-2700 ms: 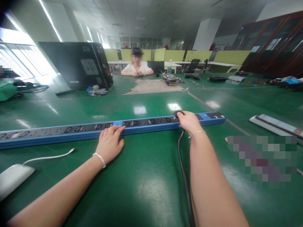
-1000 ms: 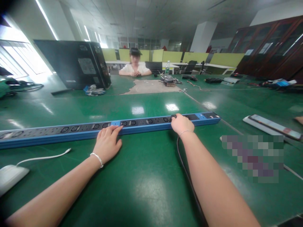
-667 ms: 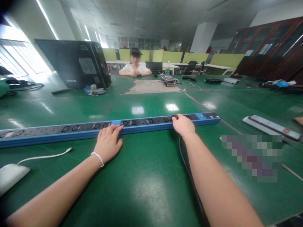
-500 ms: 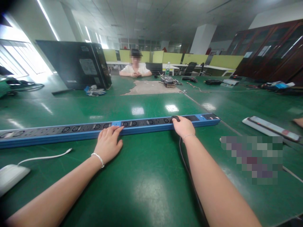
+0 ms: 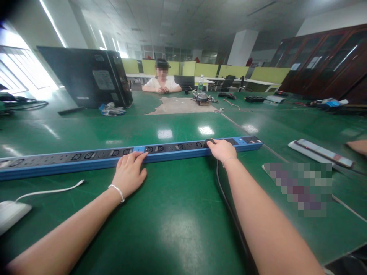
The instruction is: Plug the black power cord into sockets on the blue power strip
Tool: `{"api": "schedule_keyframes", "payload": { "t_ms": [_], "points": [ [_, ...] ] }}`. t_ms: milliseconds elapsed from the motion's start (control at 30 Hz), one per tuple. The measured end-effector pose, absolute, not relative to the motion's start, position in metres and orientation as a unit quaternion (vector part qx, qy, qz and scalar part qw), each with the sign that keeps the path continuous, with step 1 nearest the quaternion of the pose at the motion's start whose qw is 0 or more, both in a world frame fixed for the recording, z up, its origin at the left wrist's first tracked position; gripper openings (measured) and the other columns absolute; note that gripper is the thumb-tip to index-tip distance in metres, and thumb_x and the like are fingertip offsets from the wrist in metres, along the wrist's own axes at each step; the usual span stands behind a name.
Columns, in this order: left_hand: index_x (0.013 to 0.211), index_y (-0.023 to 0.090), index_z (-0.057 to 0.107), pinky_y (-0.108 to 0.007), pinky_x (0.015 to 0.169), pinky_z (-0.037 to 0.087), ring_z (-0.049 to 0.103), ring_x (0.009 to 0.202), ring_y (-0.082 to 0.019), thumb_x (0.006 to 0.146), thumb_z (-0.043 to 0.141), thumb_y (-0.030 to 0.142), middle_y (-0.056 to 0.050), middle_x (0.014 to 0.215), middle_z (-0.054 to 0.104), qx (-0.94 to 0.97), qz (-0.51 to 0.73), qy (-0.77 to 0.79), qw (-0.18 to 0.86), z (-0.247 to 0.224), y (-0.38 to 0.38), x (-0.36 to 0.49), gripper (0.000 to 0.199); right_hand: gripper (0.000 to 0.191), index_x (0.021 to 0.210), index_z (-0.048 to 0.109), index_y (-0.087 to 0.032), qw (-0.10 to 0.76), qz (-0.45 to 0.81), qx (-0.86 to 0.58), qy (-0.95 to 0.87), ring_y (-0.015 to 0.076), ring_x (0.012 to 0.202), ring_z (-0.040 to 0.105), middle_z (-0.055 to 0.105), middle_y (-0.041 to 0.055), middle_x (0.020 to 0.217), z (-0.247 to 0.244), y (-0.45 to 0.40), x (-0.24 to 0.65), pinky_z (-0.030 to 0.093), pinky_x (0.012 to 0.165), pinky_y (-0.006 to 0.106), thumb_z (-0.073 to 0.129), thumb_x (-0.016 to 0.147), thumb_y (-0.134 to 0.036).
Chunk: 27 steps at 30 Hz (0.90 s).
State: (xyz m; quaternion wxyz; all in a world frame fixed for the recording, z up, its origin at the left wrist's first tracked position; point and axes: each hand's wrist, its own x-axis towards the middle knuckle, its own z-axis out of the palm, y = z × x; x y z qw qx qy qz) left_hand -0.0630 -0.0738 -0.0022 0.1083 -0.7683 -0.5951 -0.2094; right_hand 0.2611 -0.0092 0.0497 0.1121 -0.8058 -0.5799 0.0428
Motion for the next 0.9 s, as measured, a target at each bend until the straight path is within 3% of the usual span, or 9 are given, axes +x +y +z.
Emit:
{"api": "schedule_keyframes", "payload": {
  "t_ms": [300,533,900],
  "points": [
    [0.127,0.021,0.048,-0.044,0.106,0.027,0.044,0.118,-0.025,0.077,0.046,0.024,-0.009,0.124,0.053,-0.767,-0.214,-0.596,0.106,-0.003,-0.073,-0.063,0.05,0.053,0.116,0.063,-0.021,0.104,-0.005,-0.806,-0.583,0.0261,0.097,0.062,0.065,0.0133,0.111,0.047,-0.015,0.253,0.045,0.079,0.033,0.032,0.085,-0.052],
    [0.127,0.02,0.049,-0.045,0.106,0.028,0.044,0.118,-0.026,0.077,0.047,0.024,-0.01,0.124,0.053,-0.768,-0.211,-0.596,0.101,-0.001,-0.074,-0.063,0.05,0.051,0.106,0.068,-0.021,0.084,0.017,-0.794,-0.602,0.0277,0.097,0.061,0.067,0.013,0.107,0.051,-0.012,0.258,0.044,0.076,0.033,0.033,0.085,-0.052],
    [0.126,0.021,0.049,-0.044,0.104,0.03,0.045,0.117,-0.025,0.077,0.046,0.024,-0.009,0.124,0.054,-0.768,-0.218,-0.593,0.105,-0.003,-0.073,-0.065,0.05,0.042,0.106,0.068,-0.018,0.202,0.019,-0.788,-0.581,0.0237,0.094,0.062,0.069,0.0102,0.102,0.039,-0.015,0.257,0.044,0.076,0.029,0.04,0.086,-0.043]
  ]
}}
